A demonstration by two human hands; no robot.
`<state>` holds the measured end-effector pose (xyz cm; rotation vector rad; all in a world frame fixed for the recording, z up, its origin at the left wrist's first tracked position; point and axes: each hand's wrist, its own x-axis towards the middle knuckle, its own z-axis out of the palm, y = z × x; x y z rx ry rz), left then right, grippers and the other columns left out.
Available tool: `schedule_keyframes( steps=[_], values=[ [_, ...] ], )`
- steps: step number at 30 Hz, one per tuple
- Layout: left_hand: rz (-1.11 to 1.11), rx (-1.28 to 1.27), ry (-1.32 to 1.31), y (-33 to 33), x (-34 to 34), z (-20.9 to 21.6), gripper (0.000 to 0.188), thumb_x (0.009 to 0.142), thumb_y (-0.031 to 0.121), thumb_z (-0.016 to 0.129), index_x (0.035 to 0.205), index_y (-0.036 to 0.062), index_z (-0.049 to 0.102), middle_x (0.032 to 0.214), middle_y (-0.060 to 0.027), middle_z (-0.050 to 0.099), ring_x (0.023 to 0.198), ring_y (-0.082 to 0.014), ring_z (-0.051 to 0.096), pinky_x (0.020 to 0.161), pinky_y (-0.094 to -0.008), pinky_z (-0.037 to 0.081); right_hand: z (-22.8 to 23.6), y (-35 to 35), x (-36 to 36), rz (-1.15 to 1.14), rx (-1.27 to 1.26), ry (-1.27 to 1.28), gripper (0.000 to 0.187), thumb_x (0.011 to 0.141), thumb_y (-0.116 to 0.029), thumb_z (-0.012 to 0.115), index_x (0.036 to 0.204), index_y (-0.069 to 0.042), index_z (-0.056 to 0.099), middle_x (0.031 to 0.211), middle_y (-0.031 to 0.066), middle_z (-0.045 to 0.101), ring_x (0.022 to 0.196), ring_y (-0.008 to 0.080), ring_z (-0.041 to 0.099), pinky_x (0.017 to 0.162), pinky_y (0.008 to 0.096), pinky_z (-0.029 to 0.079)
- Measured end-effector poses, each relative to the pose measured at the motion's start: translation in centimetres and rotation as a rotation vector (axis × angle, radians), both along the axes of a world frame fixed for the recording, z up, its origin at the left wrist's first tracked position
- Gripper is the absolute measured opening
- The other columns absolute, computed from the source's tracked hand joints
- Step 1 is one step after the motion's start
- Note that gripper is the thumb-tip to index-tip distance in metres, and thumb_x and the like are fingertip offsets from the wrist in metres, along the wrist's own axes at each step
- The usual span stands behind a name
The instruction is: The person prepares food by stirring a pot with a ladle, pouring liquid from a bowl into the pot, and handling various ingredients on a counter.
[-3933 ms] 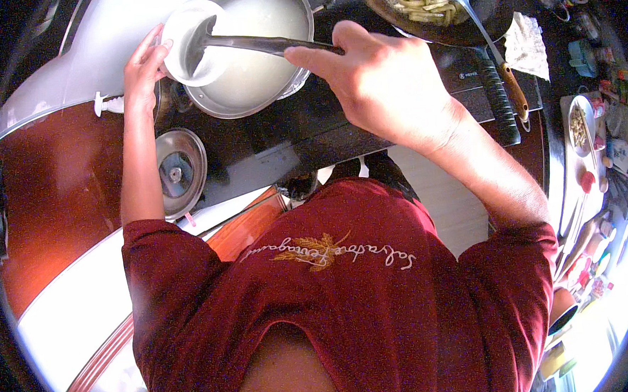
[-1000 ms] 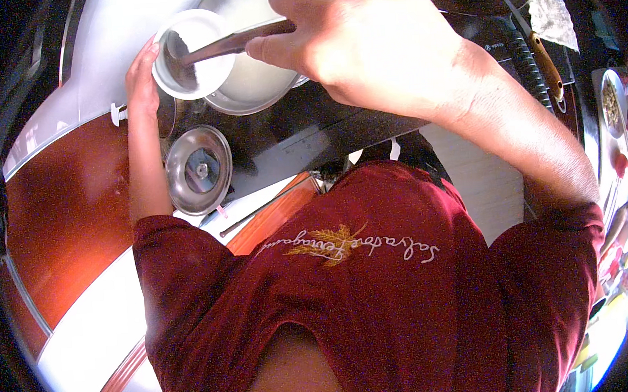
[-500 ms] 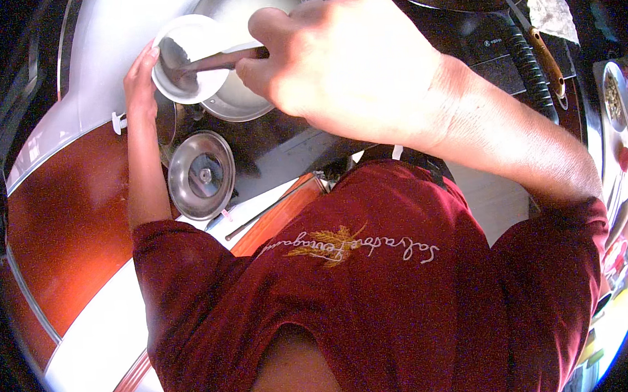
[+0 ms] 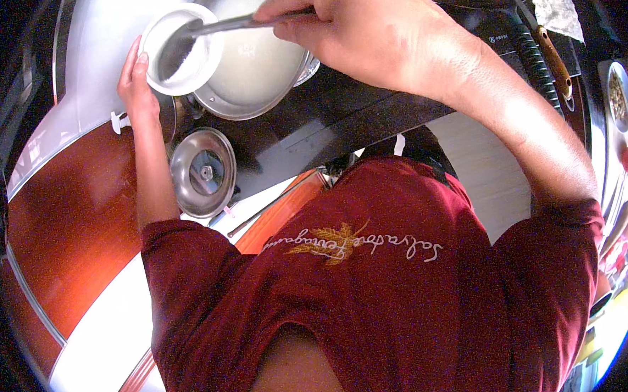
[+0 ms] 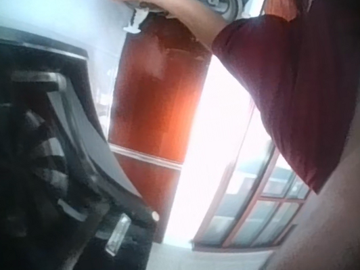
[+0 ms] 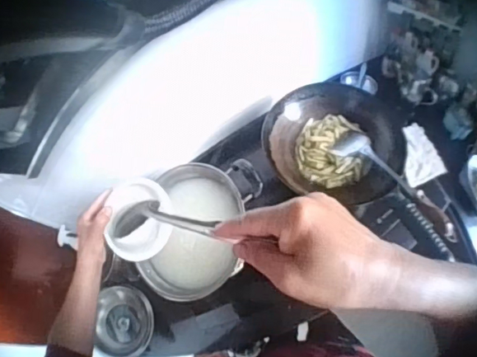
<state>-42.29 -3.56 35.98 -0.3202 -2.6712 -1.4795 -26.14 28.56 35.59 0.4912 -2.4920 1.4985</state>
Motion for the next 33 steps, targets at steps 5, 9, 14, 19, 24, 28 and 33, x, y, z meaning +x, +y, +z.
schedule_keyframes(
  steps=[5, 9, 14, 19, 24, 28, 33],
  values=[
    [0.038, 0.080, -0.015, -0.7, 0.1, -0.4, 0.041, 0.085, 0.009, 0.057, 0.123, -0.0049, 0.054, 0.124, -0.0156, 0.055, 0.112, -0.0198, 0.054, 0.097, -0.0297, 0.041, 1.9, 1.5, 0.3, 0.048, 0.140, -0.015, 0.022, 0.076, -0.003, 0.066, 0.098, -0.004, 0.068, 0.072, 0.0109, 0.065, 0.063, 0.0219, 0.064, 0.055, 0.0322, 0.051],
    [0.027, -0.090, 0.008, 0.0, 0.6, -0.1, 0.041, 0.084, 0.008, 0.058, 0.123, -0.0033, 0.055, 0.123, -0.0152, 0.056, 0.111, -0.0198, 0.055, 0.097, -0.0296, 0.041, 2.8, 1.6, -0.1, 0.034, 0.178, 0.117, 0.023, 0.071, 0.000, 0.067, 0.094, 0.000, 0.069, 0.068, 0.0130, 0.064, 0.058, 0.0239, 0.063, 0.050, 0.0328, 0.050],
    [0.014, -0.099, 0.019, 0.5, 0.4, 0.0, 0.041, 0.084, 0.009, 0.059, 0.123, -0.0029, 0.056, 0.121, -0.0154, 0.057, 0.112, -0.0198, 0.054, 0.097, -0.0301, 0.040, 1.4, -0.2, 0.3, -0.048, 0.445, 0.217, 0.028, 0.084, -0.011, 0.063, 0.111, -0.015, 0.065, 0.071, 0.0044, 0.061, 0.063, 0.0186, 0.061, 0.056, 0.0305, 0.049],
    [0.028, 0.057, 0.077, 0.0, -0.1, -0.7, 0.043, 0.078, 0.012, 0.066, 0.119, -0.0017, 0.059, 0.110, -0.0122, 0.062, 0.095, -0.0137, 0.057, 0.085, -0.0257, 0.044, 0.5, -0.4, 1.2, -0.038, 0.431, 0.167, 0.033, 0.083, -0.011, 0.064, 0.115, -0.018, 0.064, 0.062, 0.0030, 0.050, 0.055, 0.0183, 0.054, 0.050, 0.0315, 0.044],
    [0.037, 0.017, 0.049, 0.8, 0.4, -0.5, 0.044, 0.083, 0.011, 0.062, 0.123, -0.0049, 0.055, 0.122, -0.0171, 0.056, 0.112, -0.0200, 0.054, 0.098, -0.0303, 0.040, 0.6, 0.2, 1.8, -0.021, 0.467, 0.127, 0.034, 0.082, -0.010, 0.064, 0.115, -0.018, 0.063, 0.062, 0.0032, 0.050, 0.055, 0.0182, 0.053, 0.049, 0.0316, 0.043],
    [0.070, 0.011, 0.023, -0.3, -0.3, -1.2, 0.043, 0.083, 0.012, 0.062, 0.123, -0.0046, 0.055, 0.121, -0.0165, 0.057, 0.110, -0.0196, 0.055, 0.097, -0.0304, 0.041, 0.7, 1.1, 2.8, -0.012, 0.459, 0.089, 0.034, 0.082, -0.008, 0.063, 0.114, -0.018, 0.064, 0.062, 0.0035, 0.048, 0.054, 0.0183, 0.052, 0.049, 0.0317, 0.043],
    [0.091, 0.012, 0.072, -1.1, -0.3, -1.0, 0.047, 0.077, 0.014, 0.068, 0.120, -0.0022, 0.058, 0.110, -0.0128, 0.061, 0.097, -0.0150, 0.057, 0.086, -0.0273, 0.045, -0.2, 2.3, 3.8, -0.033, 0.363, -0.003, 0.028, 0.082, -0.006, 0.064, 0.109, -0.013, 0.066, 0.069, 0.0053, 0.057, 0.057, 0.0171, 0.054, 0.051, 0.0306, 0.044]
  ],
)
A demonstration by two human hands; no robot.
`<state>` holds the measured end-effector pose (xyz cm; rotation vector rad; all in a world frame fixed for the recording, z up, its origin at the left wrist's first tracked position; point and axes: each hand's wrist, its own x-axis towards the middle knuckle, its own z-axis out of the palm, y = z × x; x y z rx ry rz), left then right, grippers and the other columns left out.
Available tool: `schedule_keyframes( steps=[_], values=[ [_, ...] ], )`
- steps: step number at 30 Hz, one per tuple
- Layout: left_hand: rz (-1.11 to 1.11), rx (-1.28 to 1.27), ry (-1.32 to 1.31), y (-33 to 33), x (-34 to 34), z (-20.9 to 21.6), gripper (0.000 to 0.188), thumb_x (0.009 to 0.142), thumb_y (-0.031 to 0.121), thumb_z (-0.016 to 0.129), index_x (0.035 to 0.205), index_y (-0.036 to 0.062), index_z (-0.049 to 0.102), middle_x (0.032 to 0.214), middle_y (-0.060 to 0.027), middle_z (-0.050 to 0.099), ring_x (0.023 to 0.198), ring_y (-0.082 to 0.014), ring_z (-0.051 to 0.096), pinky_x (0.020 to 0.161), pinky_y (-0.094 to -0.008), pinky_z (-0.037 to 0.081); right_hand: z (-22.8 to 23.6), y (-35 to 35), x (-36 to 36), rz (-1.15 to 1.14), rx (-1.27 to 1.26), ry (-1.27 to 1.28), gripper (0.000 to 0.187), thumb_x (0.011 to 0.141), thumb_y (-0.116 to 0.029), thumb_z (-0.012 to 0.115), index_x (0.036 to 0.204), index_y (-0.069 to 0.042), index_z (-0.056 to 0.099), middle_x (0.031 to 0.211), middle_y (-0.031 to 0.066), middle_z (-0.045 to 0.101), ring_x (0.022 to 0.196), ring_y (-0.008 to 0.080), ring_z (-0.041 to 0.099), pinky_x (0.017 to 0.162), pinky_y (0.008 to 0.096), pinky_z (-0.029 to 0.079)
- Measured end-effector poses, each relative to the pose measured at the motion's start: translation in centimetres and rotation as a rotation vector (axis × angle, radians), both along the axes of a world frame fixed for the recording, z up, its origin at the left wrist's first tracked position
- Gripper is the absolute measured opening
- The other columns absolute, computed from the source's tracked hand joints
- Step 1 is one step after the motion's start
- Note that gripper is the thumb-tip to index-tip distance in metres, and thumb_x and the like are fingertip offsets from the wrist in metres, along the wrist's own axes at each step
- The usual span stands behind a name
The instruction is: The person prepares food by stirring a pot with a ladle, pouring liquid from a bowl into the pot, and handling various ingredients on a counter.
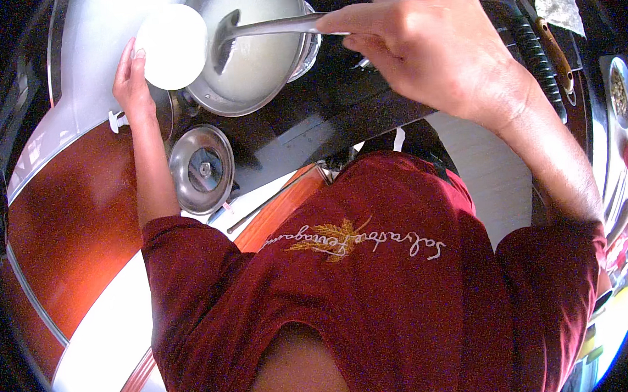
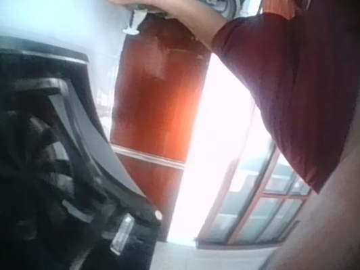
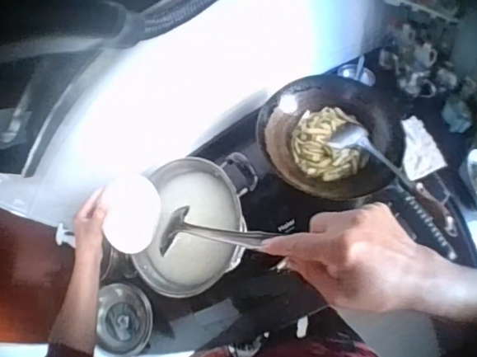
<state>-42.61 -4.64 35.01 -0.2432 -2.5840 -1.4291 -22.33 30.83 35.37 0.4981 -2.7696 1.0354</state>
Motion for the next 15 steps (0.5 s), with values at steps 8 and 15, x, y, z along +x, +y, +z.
schedule_keyframes(
  steps=[8, 15],
  values=[
    [0.005, -0.039, -0.001, 0.3, 0.7, 0.6, 0.044, 0.081, 0.010, 0.065, 0.121, -0.0035, 0.056, 0.121, -0.0154, 0.058, 0.109, -0.0187, 0.056, 0.093, -0.0285, 0.043, -1.0, 0.3, 0.3, -0.108, -0.162, 0.003, 0.021, 0.083, -0.013, 0.063, 0.103, -0.014, 0.069, 0.078, 0.0107, 0.067, 0.070, 0.0270, 0.065, 0.063, 0.0345, 0.052],
    [-0.015, 0.024, 0.100, 1.0, 1.4, -0.1, 0.043, 0.075, 0.015, 0.070, 0.116, 0.0013, 0.063, 0.100, -0.0115, 0.064, 0.087, -0.0140, 0.059, 0.079, -0.0262, 0.047, 0.8, -1.7, -0.5, -0.001, -0.393, -0.158, 0.027, 0.090, -0.010, 0.057, 0.115, -0.003, 0.062, 0.105, 0.0131, 0.066, 0.097, 0.0217, 0.065, 0.084, 0.0299, 0.050]
  ],
)
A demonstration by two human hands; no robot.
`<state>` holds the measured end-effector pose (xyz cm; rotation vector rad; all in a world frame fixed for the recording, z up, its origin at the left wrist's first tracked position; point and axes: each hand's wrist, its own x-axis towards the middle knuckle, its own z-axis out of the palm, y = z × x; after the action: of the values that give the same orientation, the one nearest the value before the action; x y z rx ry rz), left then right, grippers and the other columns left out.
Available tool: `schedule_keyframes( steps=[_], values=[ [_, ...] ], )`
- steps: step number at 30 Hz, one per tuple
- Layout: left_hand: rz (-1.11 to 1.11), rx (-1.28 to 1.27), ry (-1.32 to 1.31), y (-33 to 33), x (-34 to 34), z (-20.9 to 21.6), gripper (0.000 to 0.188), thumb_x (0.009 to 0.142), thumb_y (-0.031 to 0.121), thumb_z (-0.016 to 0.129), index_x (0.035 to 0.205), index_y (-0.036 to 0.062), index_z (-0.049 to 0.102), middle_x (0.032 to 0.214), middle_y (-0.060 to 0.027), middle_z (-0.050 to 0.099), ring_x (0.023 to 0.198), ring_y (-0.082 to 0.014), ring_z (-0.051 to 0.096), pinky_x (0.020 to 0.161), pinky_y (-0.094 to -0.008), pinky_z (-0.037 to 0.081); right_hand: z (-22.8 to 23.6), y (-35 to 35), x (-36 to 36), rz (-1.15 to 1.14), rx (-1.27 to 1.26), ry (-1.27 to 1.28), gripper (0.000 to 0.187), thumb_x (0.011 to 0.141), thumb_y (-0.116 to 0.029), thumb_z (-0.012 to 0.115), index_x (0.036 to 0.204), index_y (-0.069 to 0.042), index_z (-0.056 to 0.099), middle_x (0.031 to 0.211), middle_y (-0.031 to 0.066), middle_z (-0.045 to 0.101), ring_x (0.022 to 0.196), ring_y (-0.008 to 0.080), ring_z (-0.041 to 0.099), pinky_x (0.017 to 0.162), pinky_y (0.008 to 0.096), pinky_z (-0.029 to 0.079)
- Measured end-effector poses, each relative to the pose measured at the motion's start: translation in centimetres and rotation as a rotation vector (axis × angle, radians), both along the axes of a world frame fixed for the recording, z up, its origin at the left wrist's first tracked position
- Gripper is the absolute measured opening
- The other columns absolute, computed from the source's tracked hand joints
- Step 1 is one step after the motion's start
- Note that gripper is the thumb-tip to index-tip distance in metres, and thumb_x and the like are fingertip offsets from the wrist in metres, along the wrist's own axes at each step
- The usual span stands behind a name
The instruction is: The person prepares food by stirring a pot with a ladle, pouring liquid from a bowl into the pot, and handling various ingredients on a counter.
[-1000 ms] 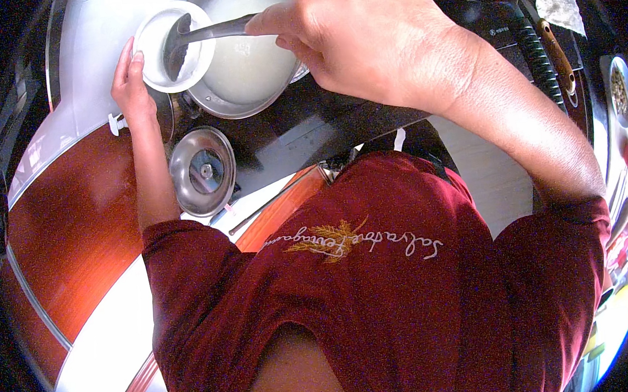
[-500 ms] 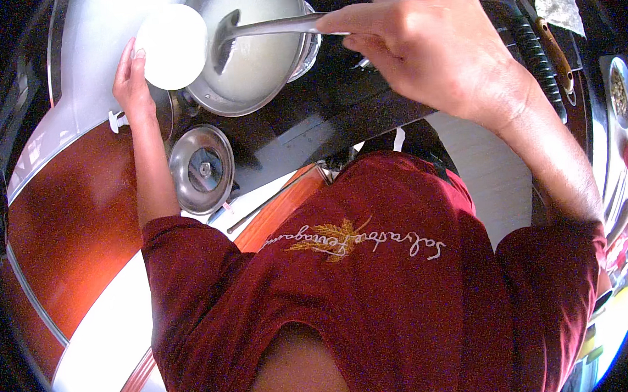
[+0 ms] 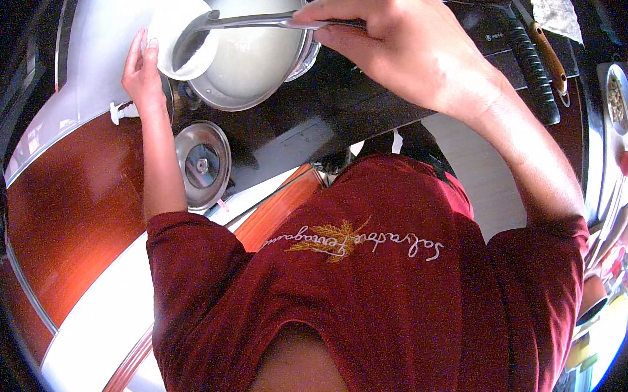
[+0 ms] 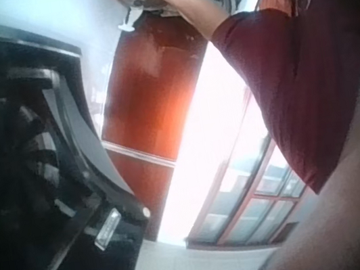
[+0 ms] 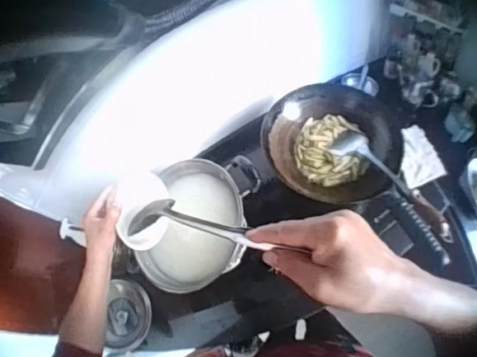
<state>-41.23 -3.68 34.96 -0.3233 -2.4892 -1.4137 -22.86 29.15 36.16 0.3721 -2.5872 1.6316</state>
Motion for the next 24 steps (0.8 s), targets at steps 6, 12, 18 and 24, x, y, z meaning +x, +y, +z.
schedule_keyframes(
  steps=[6, 12, 18, 24],
  values=[
    [-0.034, -0.017, 0.070, -0.5, -0.3, -0.5, 0.041, 0.077, 0.014, 0.069, 0.115, 0.0004, 0.063, 0.101, -0.0114, 0.064, 0.088, -0.0135, 0.059, 0.081, -0.0259, 0.046, -0.1, 0.0, 0.5, 0.023, 0.157, -0.049, 0.028, 0.088, -0.009, 0.058, 0.115, -0.004, 0.062, 0.104, 0.0146, 0.066, 0.094, 0.0235, 0.065, 0.082, 0.0306, 0.051],
    [0.041, 0.128, -0.016, -0.3, 0.1, -0.2, 0.040, 0.080, 0.012, 0.066, 0.116, -0.0037, 0.060, 0.104, -0.0120, 0.064, 0.092, -0.0133, 0.058, 0.083, -0.0261, 0.046, -0.7, 0.8, 2.0, -0.046, 0.267, 0.129, 0.023, 0.083, -0.015, 0.063, 0.105, -0.016, 0.068, 0.076, 0.0092, 0.066, 0.070, 0.0265, 0.064, 0.061, 0.0360, 0.052],
    [0.054, 0.166, -0.055, -0.8, -0.1, 0.3, 0.042, 0.080, 0.010, 0.065, 0.119, -0.0030, 0.058, 0.108, -0.0124, 0.062, 0.093, -0.0141, 0.058, 0.082, -0.0263, 0.047, -1.0, 1.4, 2.9, -0.093, 0.452, 0.145, 0.018, 0.083, -0.019, 0.062, 0.099, -0.017, 0.069, 0.069, 0.0065, 0.061, 0.064, 0.0246, 0.063, 0.055, 0.0352, 0.052],
    [0.048, 0.147, -0.042, -1.3, 0.1, 0.1, 0.042, 0.079, 0.009, 0.067, 0.119, -0.0012, 0.059, 0.105, -0.0119, 0.061, 0.090, -0.0132, 0.057, 0.081, -0.0258, 0.047, -1.8, 0.6, 2.5, -0.121, 0.682, 0.276, 0.018, 0.081, -0.016, 0.059, 0.096, -0.020, 0.067, 0.064, 0.0059, 0.053, 0.053, 0.0237, 0.060, 0.046, 0.0350, 0.049]
  ],
)
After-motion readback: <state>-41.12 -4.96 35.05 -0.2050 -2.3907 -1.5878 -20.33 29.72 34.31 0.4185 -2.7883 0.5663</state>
